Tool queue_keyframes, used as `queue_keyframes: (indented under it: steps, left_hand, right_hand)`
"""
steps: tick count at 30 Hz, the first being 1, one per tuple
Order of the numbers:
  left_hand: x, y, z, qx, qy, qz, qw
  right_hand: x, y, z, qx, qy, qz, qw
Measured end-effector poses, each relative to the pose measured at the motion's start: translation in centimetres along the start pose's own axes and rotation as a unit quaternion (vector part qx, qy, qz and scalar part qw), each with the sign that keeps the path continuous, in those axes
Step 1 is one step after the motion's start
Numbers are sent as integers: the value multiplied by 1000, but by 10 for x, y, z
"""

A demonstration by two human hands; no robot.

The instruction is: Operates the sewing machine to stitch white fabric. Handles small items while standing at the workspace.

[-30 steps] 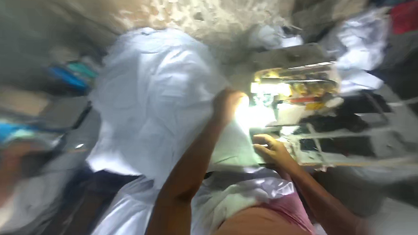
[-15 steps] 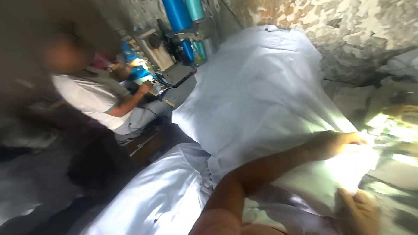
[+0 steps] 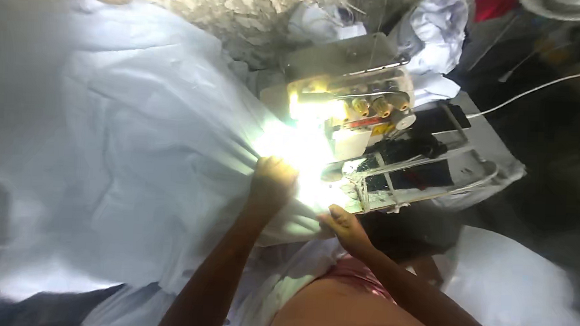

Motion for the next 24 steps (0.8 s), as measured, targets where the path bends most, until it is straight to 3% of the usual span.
queue_keyframes:
  steps: [7, 14, 24]
  left_hand:
    - [-1, 1, 6, 7, 23, -20, 1000]
    - [13, -15, -10, 5, 7, -20, 1000]
    - [12, -16, -9, 7, -1, -42, 999]
  right_hand:
    - [-1, -1, -1, 9, 13, -7, 1000]
    - [19, 4, -21, 18, 12, 74, 997]
    - [13, -2, -12, 29, -23, 68, 997]
Point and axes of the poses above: each hand's wrist, its own x-axis towards the middle knuckle, its own y-axis out of the back of the hand, z = x × y, the point moved 5 cm from there along x, towards the middle knuckle, and after that the axes turned 5 degrees about -y, right-handed, at the moved point
